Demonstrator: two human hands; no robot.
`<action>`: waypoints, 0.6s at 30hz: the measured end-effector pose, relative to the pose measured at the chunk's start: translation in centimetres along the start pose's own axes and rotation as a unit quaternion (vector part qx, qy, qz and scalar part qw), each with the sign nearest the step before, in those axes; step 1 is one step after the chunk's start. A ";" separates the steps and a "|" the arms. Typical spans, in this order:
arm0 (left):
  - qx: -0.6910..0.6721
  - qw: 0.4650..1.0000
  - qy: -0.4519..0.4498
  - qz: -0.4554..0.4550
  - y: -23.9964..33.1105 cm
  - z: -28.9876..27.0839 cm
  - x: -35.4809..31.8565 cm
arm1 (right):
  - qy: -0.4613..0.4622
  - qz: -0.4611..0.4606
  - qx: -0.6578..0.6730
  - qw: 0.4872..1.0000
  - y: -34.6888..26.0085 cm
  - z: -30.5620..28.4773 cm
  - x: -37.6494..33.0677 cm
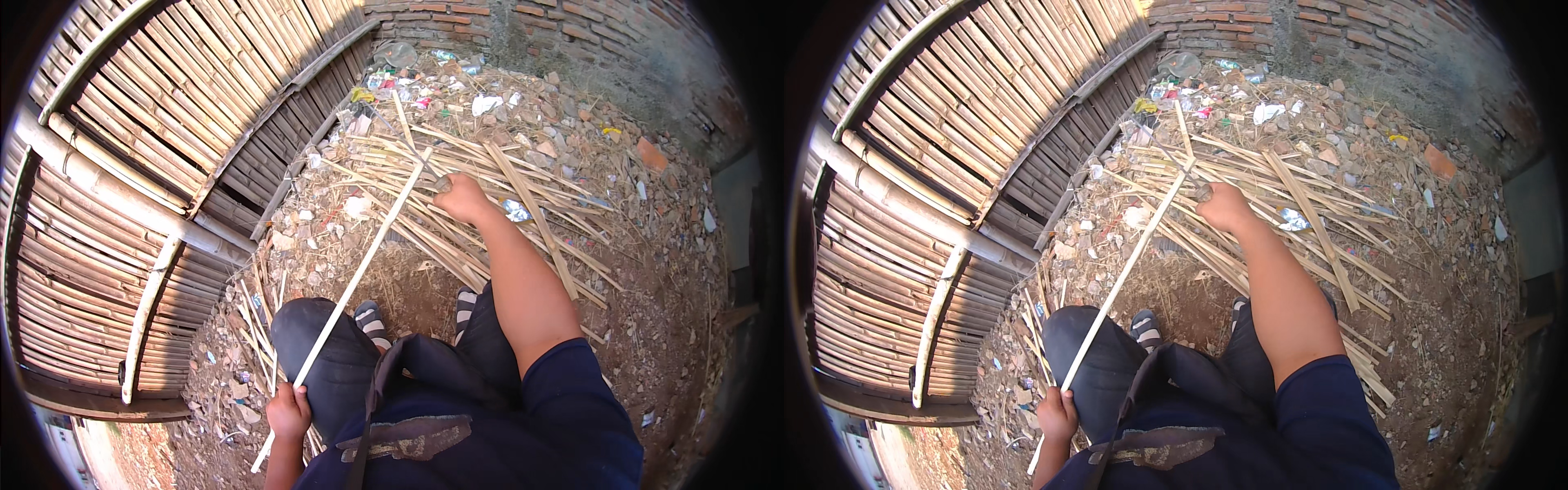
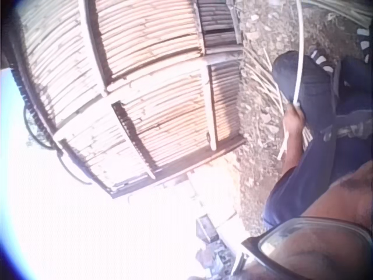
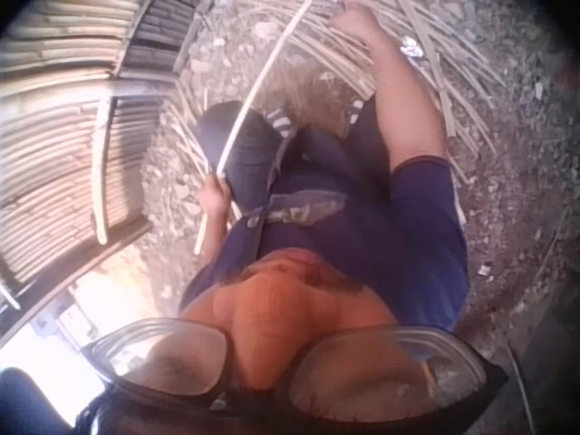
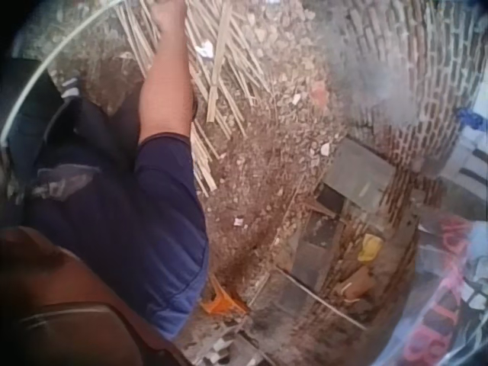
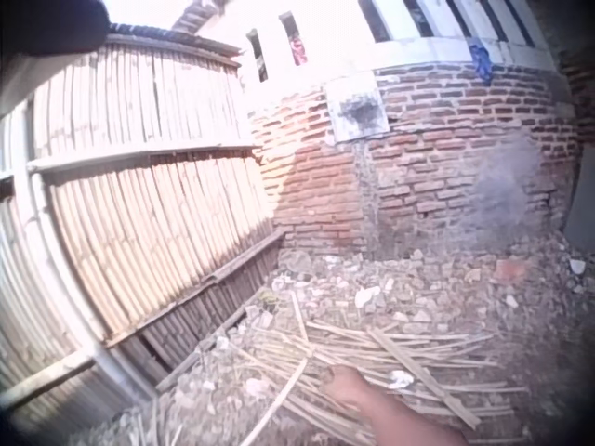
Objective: The person scrapes a bamboo strip using a blade to smooth the surface, turning the strip over and handling it by hand.
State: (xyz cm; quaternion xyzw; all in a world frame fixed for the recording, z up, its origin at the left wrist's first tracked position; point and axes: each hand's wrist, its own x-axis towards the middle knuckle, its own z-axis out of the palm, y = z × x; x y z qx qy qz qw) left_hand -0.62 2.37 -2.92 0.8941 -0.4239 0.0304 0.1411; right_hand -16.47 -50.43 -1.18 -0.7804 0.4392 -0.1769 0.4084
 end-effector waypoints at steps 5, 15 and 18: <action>-0.036 0.999 0.003 -0.028 -0.1 0.4 -0.9 | -0.080 -0.089 -0.144 0.982 -5.7 -1.1 -5.1; -0.065 0.996 -0.040 -0.035 0.2 -1.7 -0.8 | 0.128 0.061 -0.003 0.990 1.3 -3.6 -0.1; -0.111 0.989 -0.061 -0.081 0.5 -2.5 -1.4 | 0.156 0.032 -0.054 0.986 -0.7 -4.1 -1.6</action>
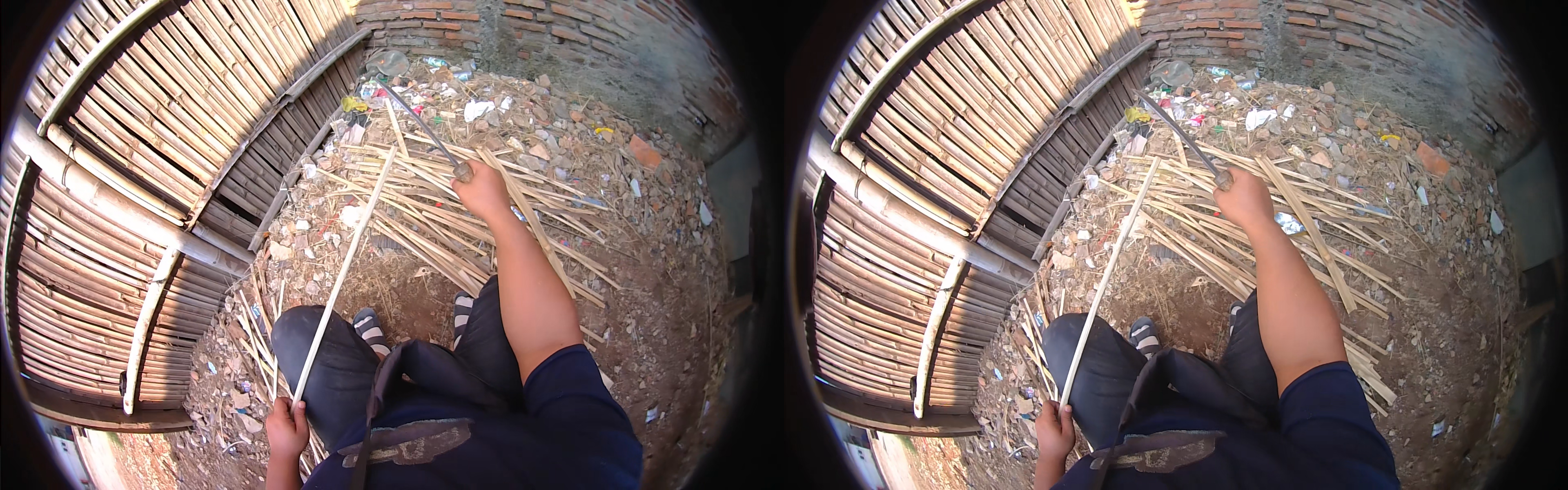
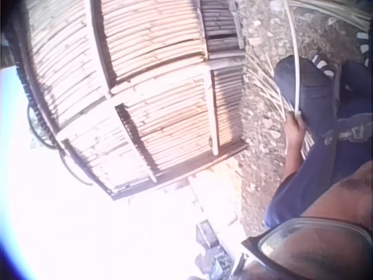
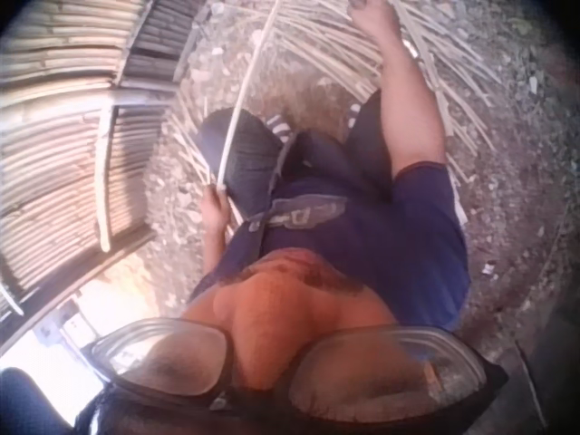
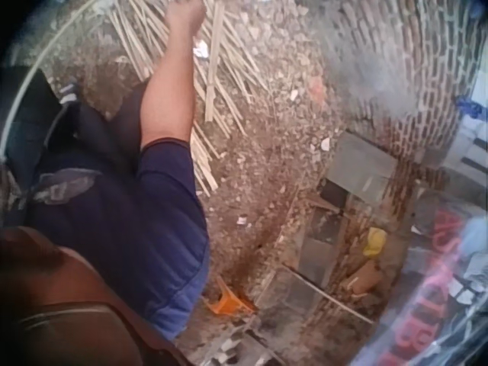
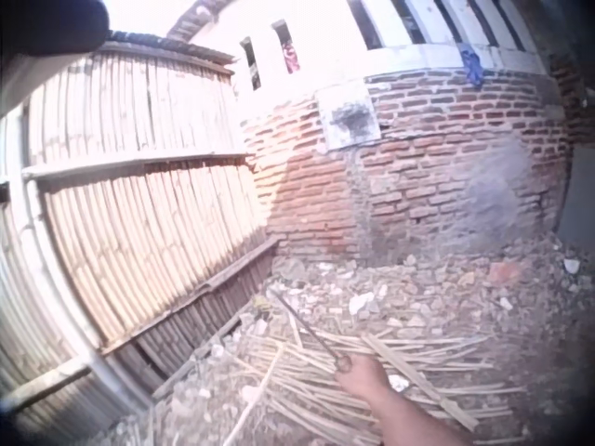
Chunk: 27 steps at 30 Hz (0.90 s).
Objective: The person scrapes a bamboo strip using a blade to smooth the surface, turning the strip over and handling it by hand.
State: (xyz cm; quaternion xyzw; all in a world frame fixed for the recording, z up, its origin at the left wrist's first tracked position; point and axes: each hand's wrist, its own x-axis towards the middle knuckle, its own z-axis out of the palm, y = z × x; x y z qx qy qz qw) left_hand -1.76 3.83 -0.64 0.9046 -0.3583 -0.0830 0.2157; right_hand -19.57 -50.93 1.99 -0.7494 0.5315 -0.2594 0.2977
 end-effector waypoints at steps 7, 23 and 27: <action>0.040 0.999 0.018 0.017 1.9 -0.3 -0.1 | -0.133 -0.129 -0.002 0.983 -3.8 -0.2 -3.5; 0.068 0.996 -0.048 -0.031 1.4 0.4 1.0 | -0.319 -0.191 -0.097 0.923 -5.6 6.0 -6.8; 0.051 0.998 -0.034 0.001 0.4 1.0 1.1 | -0.380 -0.256 -0.117 0.881 -5.1 7.4 -6.4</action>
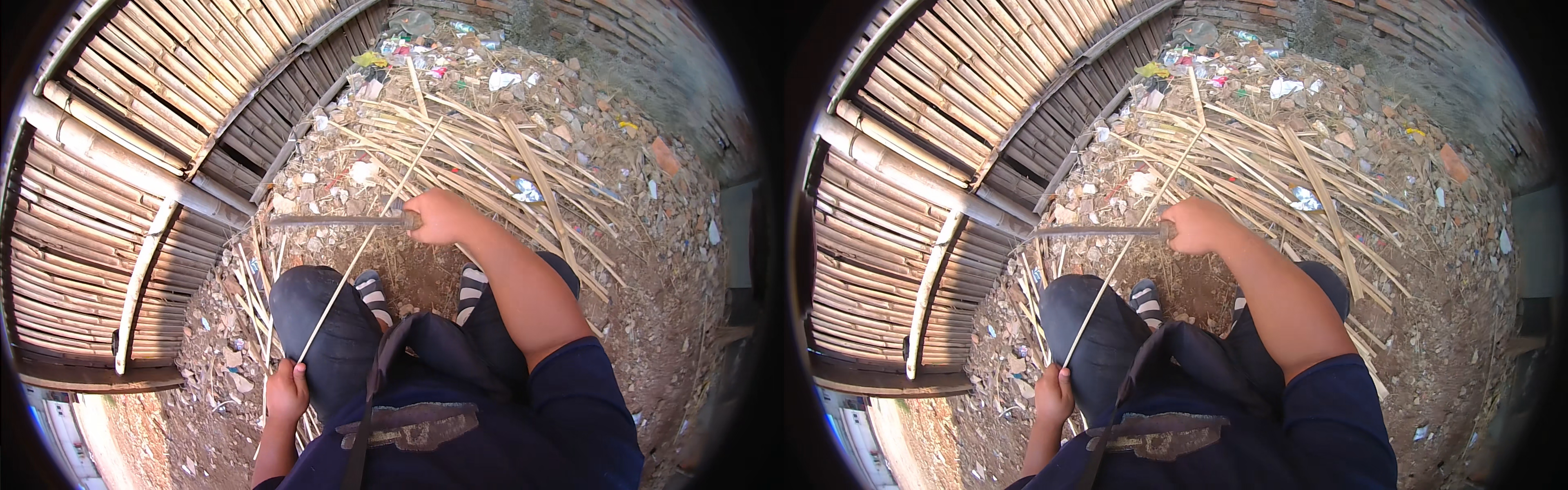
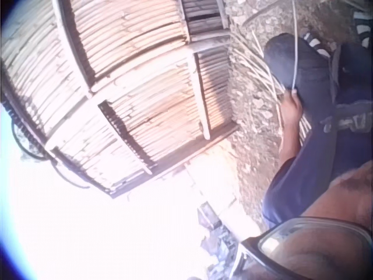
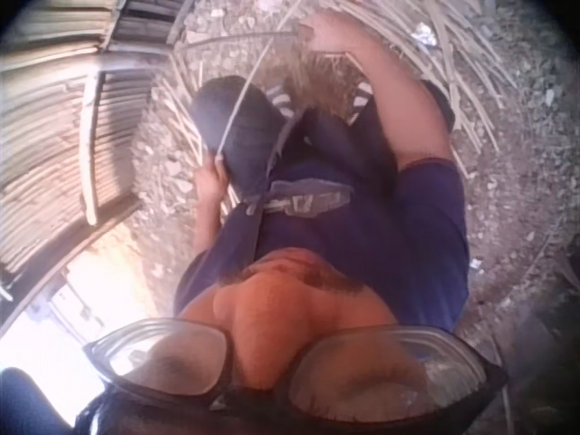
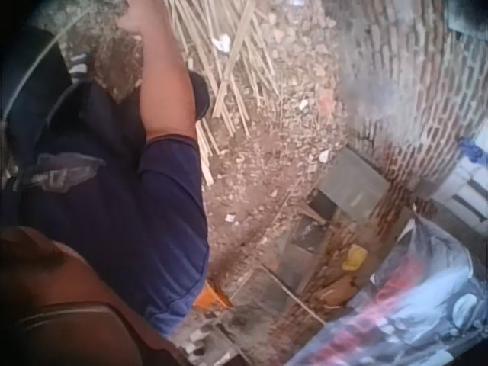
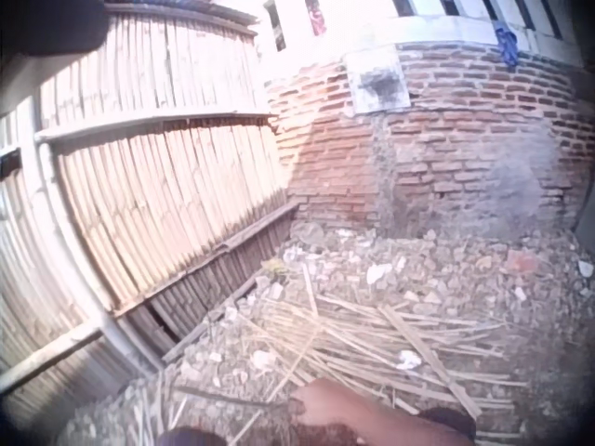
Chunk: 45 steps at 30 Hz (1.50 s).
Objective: The person scrapes a bamboo strip using a blade to smooth the surface, turning the strip over and handling it by hand.
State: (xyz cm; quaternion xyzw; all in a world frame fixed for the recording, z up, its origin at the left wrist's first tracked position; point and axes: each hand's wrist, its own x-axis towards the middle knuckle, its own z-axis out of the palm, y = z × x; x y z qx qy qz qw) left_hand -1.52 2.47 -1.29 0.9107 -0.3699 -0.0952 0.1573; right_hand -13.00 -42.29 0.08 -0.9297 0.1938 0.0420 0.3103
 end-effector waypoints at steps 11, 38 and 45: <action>0.033 0.999 0.011 -0.023 -0.1 0.3 -0.4 | 0.051 -0.015 -0.085 0.995 -3.5 -0.7 -1.0; 0.027 0.999 -0.011 -0.012 0.0 -0.3 0.6 | -0.008 0.025 -0.077 0.997 -3.9 -1.4 -1.4; 0.028 0.998 -0.053 -0.021 0.5 -2.0 1.4 | 0.148 0.122 0.069 0.979 4.6 -0.7 1.4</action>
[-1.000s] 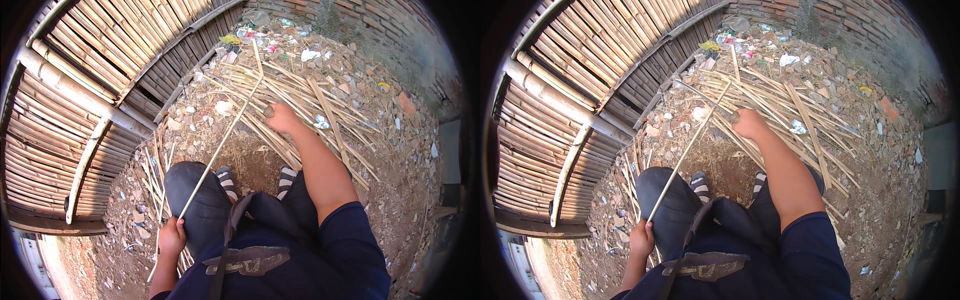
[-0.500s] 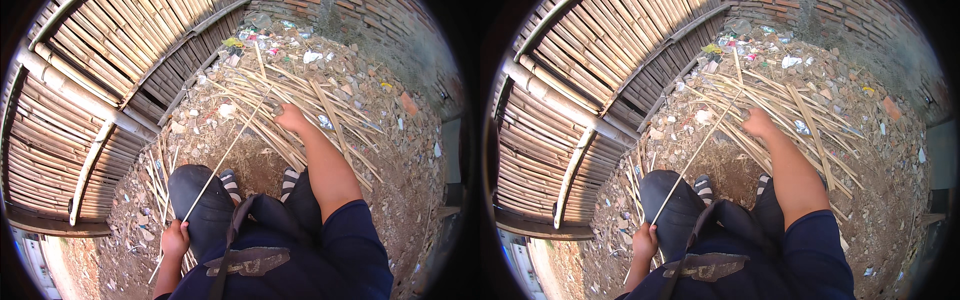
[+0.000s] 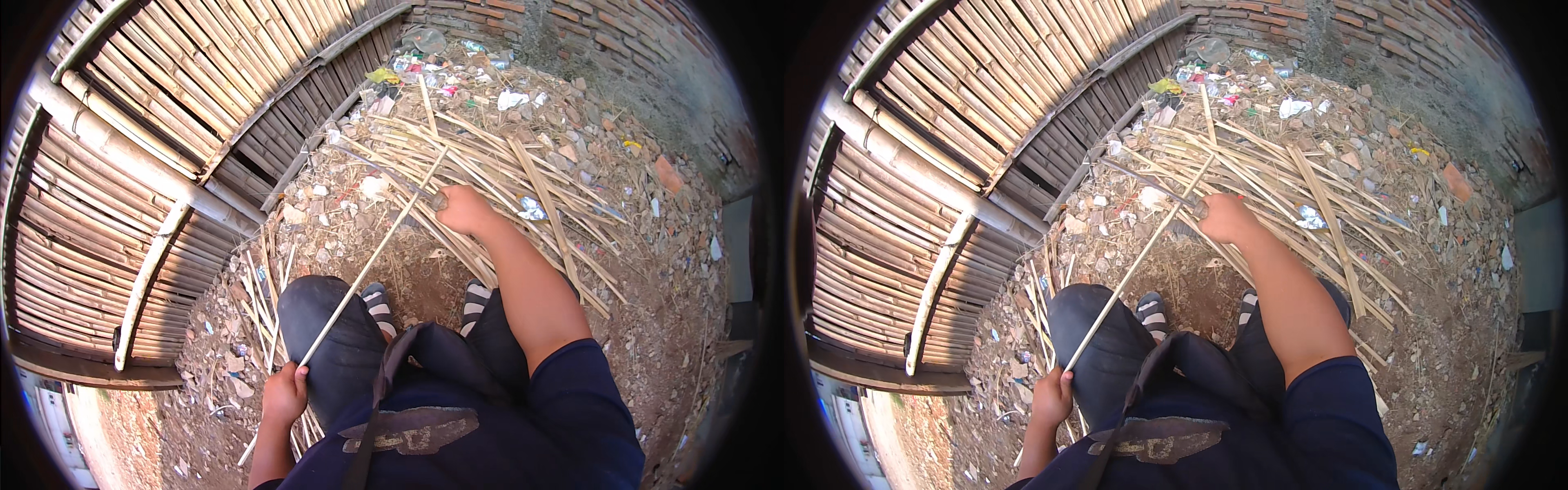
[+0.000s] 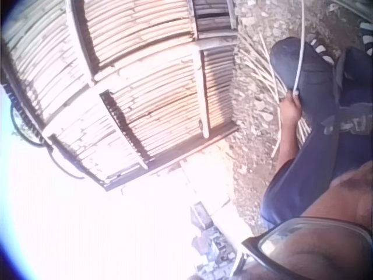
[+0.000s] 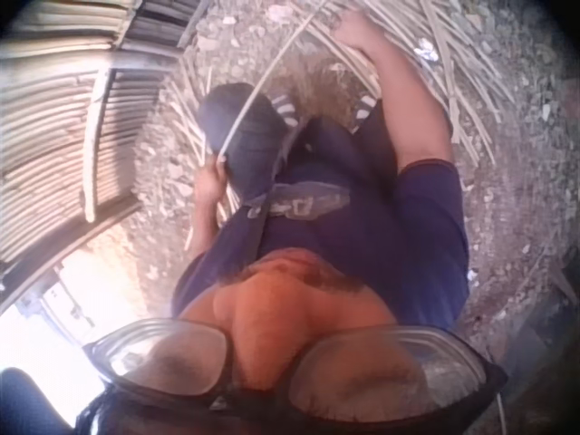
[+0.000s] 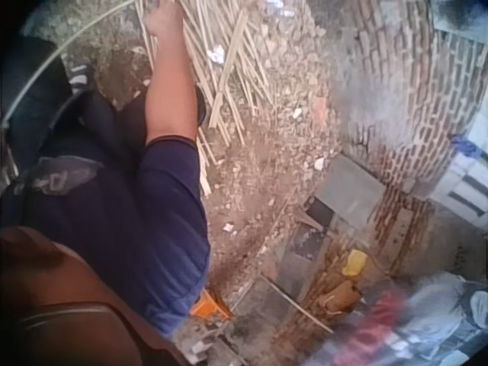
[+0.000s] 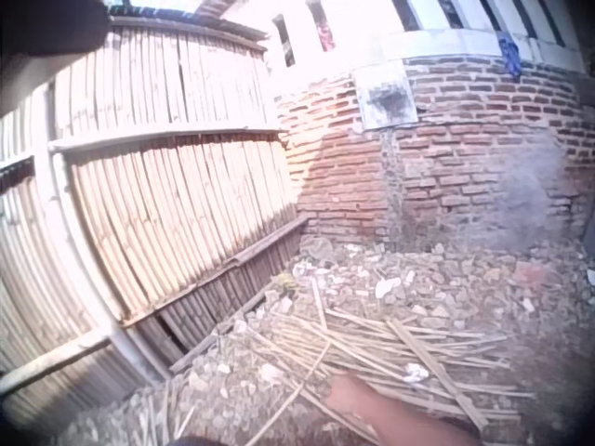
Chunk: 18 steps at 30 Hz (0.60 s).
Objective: The person scrapes a bamboo strip using a blade to smooth the surface, turning the strip over and handling it by hand.
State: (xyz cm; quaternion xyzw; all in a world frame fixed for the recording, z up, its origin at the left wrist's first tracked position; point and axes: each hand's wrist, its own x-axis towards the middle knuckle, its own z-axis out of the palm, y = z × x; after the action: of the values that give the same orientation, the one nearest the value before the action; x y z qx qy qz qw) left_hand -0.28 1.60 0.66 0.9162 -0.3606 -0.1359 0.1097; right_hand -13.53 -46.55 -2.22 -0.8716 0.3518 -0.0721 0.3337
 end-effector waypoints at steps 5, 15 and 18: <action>-0.029 0.999 0.008 0.013 -0.7 0.9 -0.3 | -0.106 -0.078 -0.075 0.988 -5.5 0.9 -3.3; -0.017 0.999 0.043 0.011 -0.4 1.5 -0.6 | -0.061 -0.077 -0.078 0.992 -5.9 0.7 -3.8; -0.022 0.998 0.050 0.025 -1.3 2.2 -0.1 | -0.061 -0.067 -0.069 0.993 -4.6 0.9 -2.5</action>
State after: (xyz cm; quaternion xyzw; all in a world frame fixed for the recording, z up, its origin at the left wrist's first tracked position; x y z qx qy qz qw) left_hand -0.28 2.40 -1.75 0.9101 -0.3741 -0.0951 0.1506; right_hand -12.43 -41.97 0.28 -0.9171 0.2755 -0.0167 0.2876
